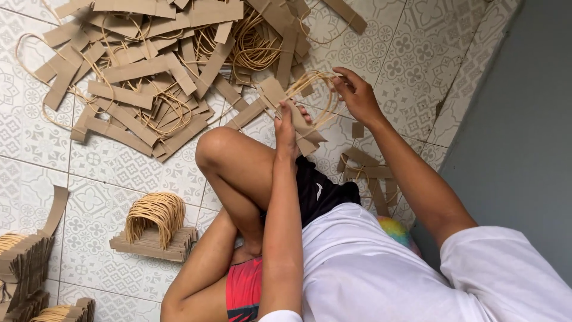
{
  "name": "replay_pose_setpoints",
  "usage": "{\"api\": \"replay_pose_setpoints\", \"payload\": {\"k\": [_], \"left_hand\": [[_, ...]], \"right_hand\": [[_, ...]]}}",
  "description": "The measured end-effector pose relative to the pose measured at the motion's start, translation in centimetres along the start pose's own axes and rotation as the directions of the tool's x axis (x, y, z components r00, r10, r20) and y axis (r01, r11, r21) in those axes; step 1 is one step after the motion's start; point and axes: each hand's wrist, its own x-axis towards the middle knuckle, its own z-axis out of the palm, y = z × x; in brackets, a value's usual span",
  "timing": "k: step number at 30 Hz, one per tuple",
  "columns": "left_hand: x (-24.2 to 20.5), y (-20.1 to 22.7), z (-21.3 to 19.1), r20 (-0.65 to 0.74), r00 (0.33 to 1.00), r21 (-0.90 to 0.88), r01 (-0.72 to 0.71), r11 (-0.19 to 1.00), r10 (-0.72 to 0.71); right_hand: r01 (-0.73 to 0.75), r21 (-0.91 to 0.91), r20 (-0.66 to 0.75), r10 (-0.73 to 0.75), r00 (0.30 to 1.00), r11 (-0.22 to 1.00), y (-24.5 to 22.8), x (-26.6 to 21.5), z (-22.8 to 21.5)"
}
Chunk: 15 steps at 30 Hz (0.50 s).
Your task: The person is assembling handles for paper bags by inserting twisted paper loops into pre-cut cardboard strips while sitting on the floor.
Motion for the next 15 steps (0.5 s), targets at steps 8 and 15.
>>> {"api": "replay_pose_setpoints", "payload": {"k": [8,15], "left_hand": [[4.2,5.2,4.0,0.122,0.992,0.202,0.016,0.979,-0.042],[4.6,2.9,3.6,0.155,0.954,0.297,0.202,0.933,-0.256]], "right_hand": [[-0.252,-0.074,0.263,0.263,0.928,0.965,4.4,-2.4,-2.5],[0.178,-0.666,0.494,0.249,0.833,0.724,12.8,-6.4,-2.3]]}}
